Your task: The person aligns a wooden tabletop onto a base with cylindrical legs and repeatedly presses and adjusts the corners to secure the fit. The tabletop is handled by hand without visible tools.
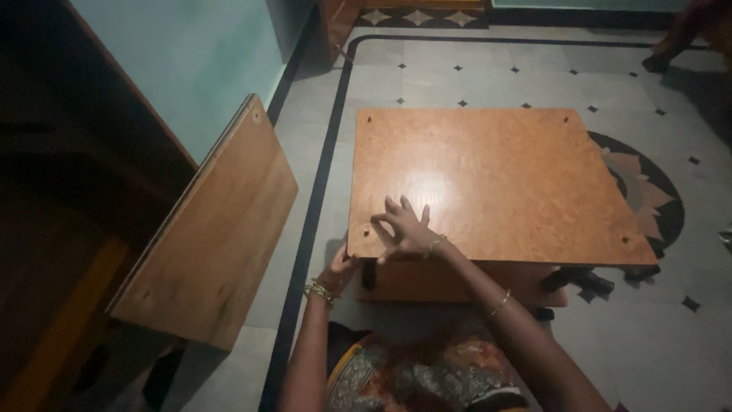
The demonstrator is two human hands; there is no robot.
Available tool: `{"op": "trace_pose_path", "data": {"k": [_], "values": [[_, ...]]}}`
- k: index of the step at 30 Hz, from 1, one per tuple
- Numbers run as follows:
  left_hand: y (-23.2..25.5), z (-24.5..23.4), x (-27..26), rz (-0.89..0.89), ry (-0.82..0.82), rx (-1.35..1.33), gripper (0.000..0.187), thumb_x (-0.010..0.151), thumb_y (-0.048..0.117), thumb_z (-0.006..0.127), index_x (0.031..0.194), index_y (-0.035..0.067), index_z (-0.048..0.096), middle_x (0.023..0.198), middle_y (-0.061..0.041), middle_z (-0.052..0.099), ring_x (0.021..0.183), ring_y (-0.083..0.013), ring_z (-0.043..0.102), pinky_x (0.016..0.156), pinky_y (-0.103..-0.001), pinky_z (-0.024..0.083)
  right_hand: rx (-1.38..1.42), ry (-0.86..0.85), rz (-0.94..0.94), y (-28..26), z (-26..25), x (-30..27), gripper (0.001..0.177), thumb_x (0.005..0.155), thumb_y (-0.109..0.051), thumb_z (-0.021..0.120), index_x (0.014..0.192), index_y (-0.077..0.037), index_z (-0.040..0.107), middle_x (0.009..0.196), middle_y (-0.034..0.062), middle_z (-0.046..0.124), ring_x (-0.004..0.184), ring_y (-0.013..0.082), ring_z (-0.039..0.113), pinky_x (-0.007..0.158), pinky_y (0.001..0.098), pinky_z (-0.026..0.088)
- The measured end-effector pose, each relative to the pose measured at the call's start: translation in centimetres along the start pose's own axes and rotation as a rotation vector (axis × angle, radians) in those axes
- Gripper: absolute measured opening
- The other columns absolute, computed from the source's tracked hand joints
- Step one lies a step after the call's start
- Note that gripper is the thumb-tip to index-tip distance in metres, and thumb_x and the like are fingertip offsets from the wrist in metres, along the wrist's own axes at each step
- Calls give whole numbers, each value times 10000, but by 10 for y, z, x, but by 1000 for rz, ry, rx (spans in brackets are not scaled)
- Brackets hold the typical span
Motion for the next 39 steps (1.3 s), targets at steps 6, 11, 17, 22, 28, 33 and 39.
{"op": "trace_pose_path", "data": {"k": [6, 11, 17, 22, 28, 33, 39], "values": [[14, 11, 1, 192, 121, 333, 926, 907, 667, 647, 1500, -17, 449, 1392, -92, 620, 1269, -166, 586, 1054, -306, 484, -167, 104, 102, 5, 23, -14, 1031, 560, -777, 843, 1393, -237, 563, 1614, 252, 276, 1480, 560, 162, 973, 916, 69], [28, 19, 3, 152, 125, 251, 951, 848, 603, 761, 1456, -70, 476, 1333, -117, 636, 1210, -188, 600, 1014, -322, 489, -283, 156, 58, 10, 32, -14, 935, 602, -781, 798, 1361, -273, 601, 1562, 196, 397, 1459, 536, 301, 943, 934, 124], [29, 22, 1, 116, 196, 255, 915, 833, 580, 762, 1449, -38, 487, 1315, -104, 658, 1191, -184, 631, 998, -314, 514, -313, 152, -7, 15, 35, -12, 882, 605, -750, 807, 1359, -322, 645, 1534, 224, 410, 1409, 566, 320, 903, 940, 122], [27, 21, 1, 115, 169, 189, 878, 839, 539, 778, 1443, -29, 490, 1314, -82, 639, 1189, -164, 607, 1000, -307, 488, -349, 229, -140, 16, 45, -16, 729, 693, -673, 817, 1304, -299, 675, 1505, 227, 480, 1406, 482, 406, 976, 890, 178], [33, 15, 3, 72, 135, 309, 802, 835, 505, 763, 1394, -24, 538, 1241, -87, 683, 1147, -174, 636, 987, -311, 505, -360, 362, -431, 7, 49, -12, 613, 885, -466, 769, 1348, -82, 654, 1339, 158, 606, 1252, 318, 587, 1047, 553, 465], [31, -1, 7, 4, 148, 410, 693, 854, 417, 759, 1344, -41, 587, 1197, -92, 716, 1092, -166, 651, 948, -310, 524, -568, 240, -420, -12, 29, -18, 414, 871, -285, 742, 1261, -153, 702, 1247, 26, 645, 1142, 195, 629, 953, 369, 507], [28, -2, 9, -7, 153, 377, 632, 841, 280, 767, 1362, -23, 575, 1217, -76, 697, 1097, -143, 624, 947, -296, 504, 168, 49, 75, -7, -4, -2, 342, 830, -322, 789, 1156, -216, 789, 1133, 60, 643, 1089, 231, 584, 940, 357, 492]]}}
Point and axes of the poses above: each hand's wrist, its own x-axis towards the middle knuckle, its own z-axis out of the palm, y = z × x, the point moved 4 cm from there along x, towards the middle knuckle
